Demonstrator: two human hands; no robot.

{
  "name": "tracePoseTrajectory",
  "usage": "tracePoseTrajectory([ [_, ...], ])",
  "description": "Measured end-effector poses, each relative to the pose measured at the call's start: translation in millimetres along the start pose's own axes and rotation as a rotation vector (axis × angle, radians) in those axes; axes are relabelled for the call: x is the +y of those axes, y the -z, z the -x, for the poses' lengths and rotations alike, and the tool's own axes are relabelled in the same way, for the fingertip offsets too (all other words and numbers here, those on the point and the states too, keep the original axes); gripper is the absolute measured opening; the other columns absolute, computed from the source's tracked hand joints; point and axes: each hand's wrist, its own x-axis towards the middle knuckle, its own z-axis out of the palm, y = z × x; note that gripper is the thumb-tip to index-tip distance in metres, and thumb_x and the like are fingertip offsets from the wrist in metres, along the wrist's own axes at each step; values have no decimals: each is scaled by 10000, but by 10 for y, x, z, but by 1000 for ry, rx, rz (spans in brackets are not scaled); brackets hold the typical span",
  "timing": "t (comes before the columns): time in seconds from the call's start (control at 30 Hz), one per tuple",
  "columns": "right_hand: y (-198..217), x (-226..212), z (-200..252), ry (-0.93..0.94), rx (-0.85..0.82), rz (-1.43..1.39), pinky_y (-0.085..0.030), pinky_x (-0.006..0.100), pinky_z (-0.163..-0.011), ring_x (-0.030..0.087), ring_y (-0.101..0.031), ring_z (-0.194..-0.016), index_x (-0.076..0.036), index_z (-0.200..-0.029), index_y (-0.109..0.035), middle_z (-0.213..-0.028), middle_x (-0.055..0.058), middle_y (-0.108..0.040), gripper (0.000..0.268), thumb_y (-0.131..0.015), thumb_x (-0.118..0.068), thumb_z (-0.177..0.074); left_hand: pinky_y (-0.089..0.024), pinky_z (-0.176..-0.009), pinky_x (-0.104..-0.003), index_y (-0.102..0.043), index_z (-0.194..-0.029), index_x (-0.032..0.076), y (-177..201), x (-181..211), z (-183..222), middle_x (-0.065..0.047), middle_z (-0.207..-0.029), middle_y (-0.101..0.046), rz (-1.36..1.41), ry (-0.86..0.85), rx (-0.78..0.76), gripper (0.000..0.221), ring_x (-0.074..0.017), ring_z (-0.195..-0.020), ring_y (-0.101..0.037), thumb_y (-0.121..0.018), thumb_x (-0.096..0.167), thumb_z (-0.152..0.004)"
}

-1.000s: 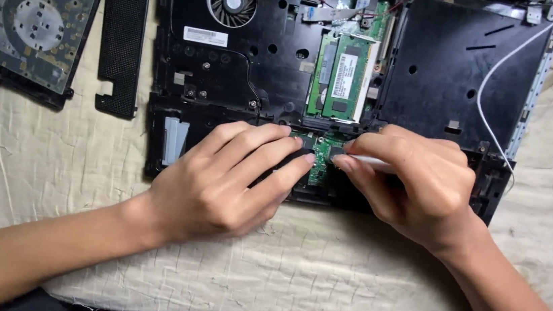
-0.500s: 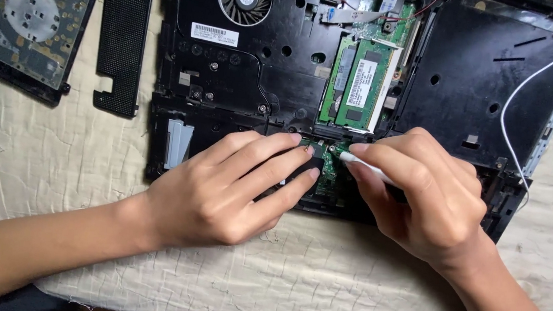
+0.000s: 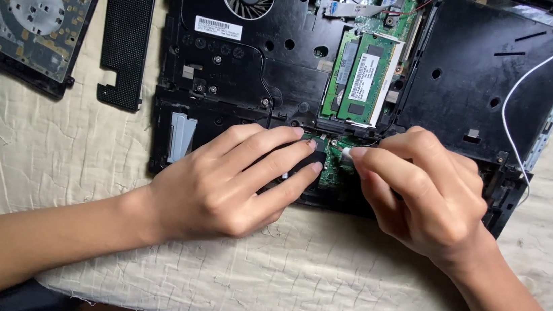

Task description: Manipulating small internal connectors and ribbon cables inside a laptop using a plastic tool.

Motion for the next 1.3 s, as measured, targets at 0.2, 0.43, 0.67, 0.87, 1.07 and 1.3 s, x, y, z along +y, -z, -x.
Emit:
tracePoseTrajectory([
  [0.2, -7, -24, -18, -34, 1, 51, -405, 293, -503, 180, -523, -600, 78, -1019, -700, -897, 172, -658, 179, -804, 156, -895, -560, -979, -388, -781, -1122, 23, -24, -6, 3, -182, -1218, -745, -12, -7, 12, 253, -286, -1157, -693, -770, 78, -875],
  [0.43, 17, -33, 16, -17, 44, 22, -453, 323, -551, 231, -578, -653, 97, -1014, -681, -876, 190, -662, 191, -766, 197, -874, -558, -979, -387, -740, -1207, 40, -56, 7, 27, -148, -1261, -730, -21, 6, 17, 312, -276, -1166, -688, -754, 87, -898],
  [0.67, 30, -60, -48, -23, 4, 50, -387, 303, -491, 180, -479, -541, 88, -1000, -686, -765, 125, -648, 184, -769, 196, -877, -567, -1006, -382, -724, -1258, 51, -100, -2, 53, -177, -1334, -689, -28, 6, 11, 360, -288, -1212, -671, -761, 91, -902],
  [0.87, 1, -21, 10, 62, 4, 45, -405, 336, -502, 172, -455, -492, 110, -1050, -676, -618, 63, -556, 171, -709, 207, -913, -585, -1013, -360, -679, -1334, 65, -55, 16, 11, -197, -1366, -667, -39, 5, 21, 410, -271, -1213, -713, -794, 121, -945],
  [1.07, -4, -39, 11, 86, 6, 90, -441, 337, -539, 212, -535, -627, 73, -1157, -639, -853, 146, -630, 325, -737, 166, -861, -579, -992, -362, -716, -1300, 52, -50, 8, 7, -196, -1362, -683, -42, -10, 20, 378, -273, -1206, -715, -786, 126, -936],
  [1.3, -35, 15, 95, 92, -9, 97, -409, 344, -519, 201, -484, -572, 80, -1171, -621, -748, 112, -603, 278, -729, 189, -940, -568, -961, -363, -789, -1149, 45, -36, -6, -7, -171, -1218, -768, -69, -39, 14, 261, -279, -1154, -721, -766, 90, -893],
])
